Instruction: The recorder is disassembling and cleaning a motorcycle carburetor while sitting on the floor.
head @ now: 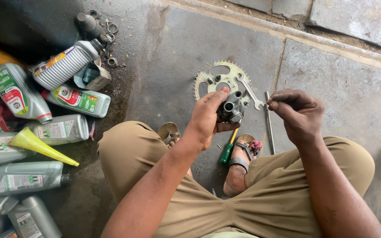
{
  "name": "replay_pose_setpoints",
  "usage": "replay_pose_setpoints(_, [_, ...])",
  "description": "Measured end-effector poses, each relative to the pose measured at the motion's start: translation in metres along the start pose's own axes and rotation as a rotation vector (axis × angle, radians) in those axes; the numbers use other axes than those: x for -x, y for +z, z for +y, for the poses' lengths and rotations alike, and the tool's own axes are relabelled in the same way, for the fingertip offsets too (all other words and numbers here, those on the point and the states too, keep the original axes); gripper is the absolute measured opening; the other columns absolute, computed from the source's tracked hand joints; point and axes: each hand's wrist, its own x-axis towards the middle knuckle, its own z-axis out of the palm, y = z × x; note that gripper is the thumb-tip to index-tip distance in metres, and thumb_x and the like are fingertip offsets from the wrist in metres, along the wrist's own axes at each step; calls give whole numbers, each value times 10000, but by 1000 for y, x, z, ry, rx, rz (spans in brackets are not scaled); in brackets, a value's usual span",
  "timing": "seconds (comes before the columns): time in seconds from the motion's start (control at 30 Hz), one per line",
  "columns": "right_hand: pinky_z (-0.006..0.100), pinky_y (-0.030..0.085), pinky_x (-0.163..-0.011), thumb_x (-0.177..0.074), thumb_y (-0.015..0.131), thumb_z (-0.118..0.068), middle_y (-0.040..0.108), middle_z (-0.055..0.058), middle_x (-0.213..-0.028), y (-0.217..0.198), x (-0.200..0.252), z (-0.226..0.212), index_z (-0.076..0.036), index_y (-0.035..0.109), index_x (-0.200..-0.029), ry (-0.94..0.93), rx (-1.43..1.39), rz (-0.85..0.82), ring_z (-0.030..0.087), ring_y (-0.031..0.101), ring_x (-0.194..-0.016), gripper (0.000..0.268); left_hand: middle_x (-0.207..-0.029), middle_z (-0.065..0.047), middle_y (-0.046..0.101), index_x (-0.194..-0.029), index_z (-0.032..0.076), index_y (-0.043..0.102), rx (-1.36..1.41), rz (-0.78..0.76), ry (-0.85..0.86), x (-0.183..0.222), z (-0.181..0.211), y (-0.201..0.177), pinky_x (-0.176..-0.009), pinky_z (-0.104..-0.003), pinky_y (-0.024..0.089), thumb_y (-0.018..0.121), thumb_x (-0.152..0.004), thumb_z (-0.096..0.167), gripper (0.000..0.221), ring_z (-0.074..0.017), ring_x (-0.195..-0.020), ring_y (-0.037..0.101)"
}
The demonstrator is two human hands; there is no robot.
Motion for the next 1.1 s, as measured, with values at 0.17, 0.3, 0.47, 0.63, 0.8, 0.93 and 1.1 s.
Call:
replay_pose_setpoints(0.17, [276, 600, -887, -934, 717, 86, 740, 117, -1028, 3, 3, -3, 33, 715, -1057, 47, 71, 20, 151, 714, -957, 135, -928, -32, 722, -1118, 106, 632, -14, 24, -28, 2, 3, 4, -672, -407, 657, 538, -1016, 362, 291, -149, -783, 724])
replay_pose_setpoints(0.3, [263, 585, -859, -931, 730, 74, 738, 97, -1029, 5, 4, -9, 24, 722, -1026, -24, 160, -88, 140, 703, -957, 108, -943, -17, 717, -1141, 120, 625, -2, 37, -50, 0, 1, 4, -670, -413, 653, 540, -1002, 362, 292, -151, -808, 728])
replay_pose_setpoints(0.47, [241, 573, -823, -921, 731, 60, 737, 80, -1031, 6, 7, -12, 17, 728, -1015, 5, 126, -186, 107, 683, -944, 104, -954, -27, 716, -1170, 128, 618, -44, 67, -81, -1, 1, 7, -687, -416, 661, 530, -1002, 370, 308, -159, -832, 735])
replay_pose_setpoints(0.63, [235, 572, -836, -928, 716, 66, 732, 76, -1034, 4, 7, -10, 22, 725, -1026, 26, 122, -173, 92, 677, -952, 108, -957, -67, 728, -1164, 77, 610, 20, 4, -62, -2, 0, 5, -688, -396, 662, 490, -1017, 393, 369, -183, -845, 751])
replay_pose_setpoints(0.8, [248, 569, -827, -922, 720, 66, 730, 85, -1040, 6, 7, -12, 19, 723, -1021, -27, 122, -219, 112, 679, -958, 109, -935, -56, 719, -1152, 102, 629, -131, 43, -20, -2, -1, 6, -585, -347, 598, 481, -1006, 396, 360, -171, -799, 733])
replay_pose_setpoints(0.93, [270, 584, -778, -873, 754, 39, 751, 88, -963, 14, 5, -19, 0, 731, -969, -166, 315, -304, 142, 722, -899, 106, -963, -41, 698, -1156, 129, 625, -213, 50, 14, -3, -4, 6, -606, -358, 610, 485, -1010, 376, 319, -157, -816, 711])
replay_pose_setpoints(1.1, [288, 578, -756, -852, 774, 15, 755, 82, -930, 20, 2, -25, -17, 734, -948, -206, 439, -311, 154, 734, -855, 109, -953, -28, 704, -1144, 143, 625, -225, 62, -13, -1, 0, 10, -598, -351, 604, 478, -997, 378, 314, -149, -805, 727])
